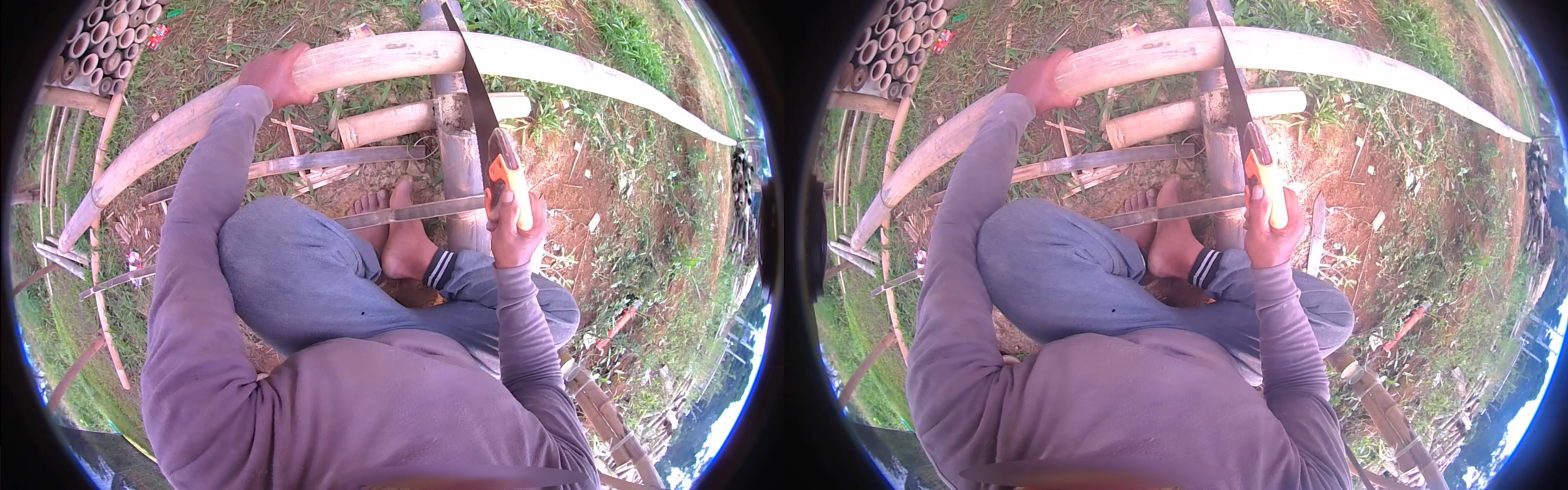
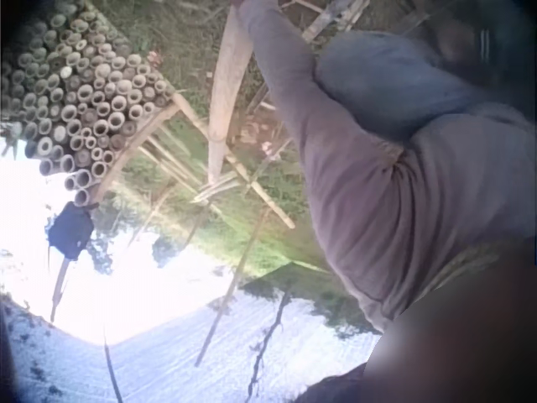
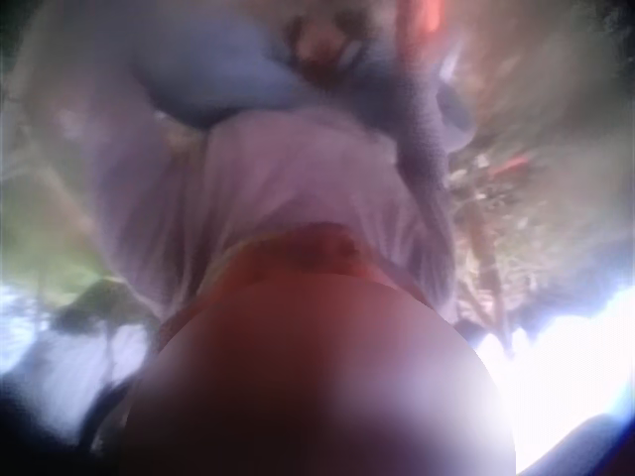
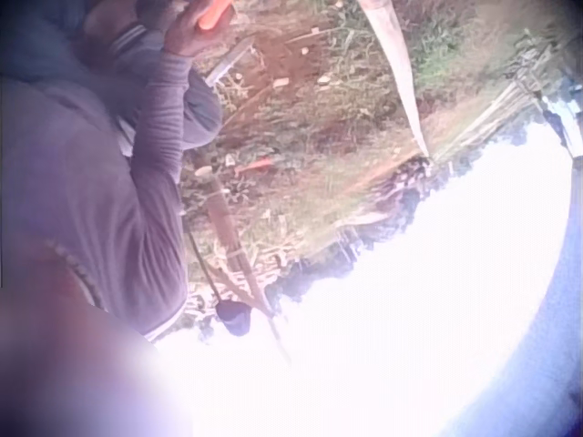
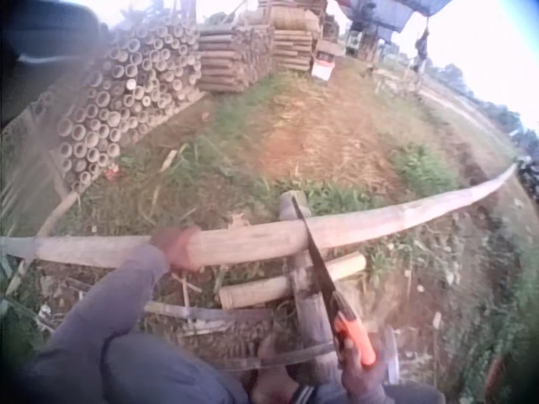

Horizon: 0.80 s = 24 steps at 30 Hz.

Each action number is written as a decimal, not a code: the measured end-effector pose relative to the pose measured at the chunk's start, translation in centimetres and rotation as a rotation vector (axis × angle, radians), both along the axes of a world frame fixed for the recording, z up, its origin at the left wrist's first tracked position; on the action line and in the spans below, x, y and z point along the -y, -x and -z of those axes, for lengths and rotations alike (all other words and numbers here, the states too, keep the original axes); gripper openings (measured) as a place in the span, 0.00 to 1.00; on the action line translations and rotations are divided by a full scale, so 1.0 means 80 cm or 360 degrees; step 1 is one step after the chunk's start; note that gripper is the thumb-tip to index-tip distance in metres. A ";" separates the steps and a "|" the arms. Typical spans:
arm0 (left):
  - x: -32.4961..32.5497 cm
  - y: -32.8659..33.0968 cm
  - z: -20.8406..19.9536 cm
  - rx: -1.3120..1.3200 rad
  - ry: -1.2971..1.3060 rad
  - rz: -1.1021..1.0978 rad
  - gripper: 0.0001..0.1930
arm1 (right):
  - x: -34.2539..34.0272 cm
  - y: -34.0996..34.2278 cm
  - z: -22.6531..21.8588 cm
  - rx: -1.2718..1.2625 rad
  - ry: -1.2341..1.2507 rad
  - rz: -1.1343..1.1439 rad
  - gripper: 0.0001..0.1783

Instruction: The person sits on the ground and uses a machete to chop a long bamboo pole into shorter segments. They repeatedly position the bamboo on a wooden stand, strike it with the machete, and move the cut pieces aside.

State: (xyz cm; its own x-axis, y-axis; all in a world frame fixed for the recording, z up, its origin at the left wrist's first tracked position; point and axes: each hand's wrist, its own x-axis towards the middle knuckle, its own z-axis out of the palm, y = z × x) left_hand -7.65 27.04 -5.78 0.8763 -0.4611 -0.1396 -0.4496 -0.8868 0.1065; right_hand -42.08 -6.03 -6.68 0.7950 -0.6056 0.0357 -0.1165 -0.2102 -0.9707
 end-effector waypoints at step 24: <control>-0.035 -0.006 0.003 -0.0060 -0.0127 -0.0113 0.55 | -0.021 -0.124 -0.036 -0.0186 0.0065 -0.0114 0.15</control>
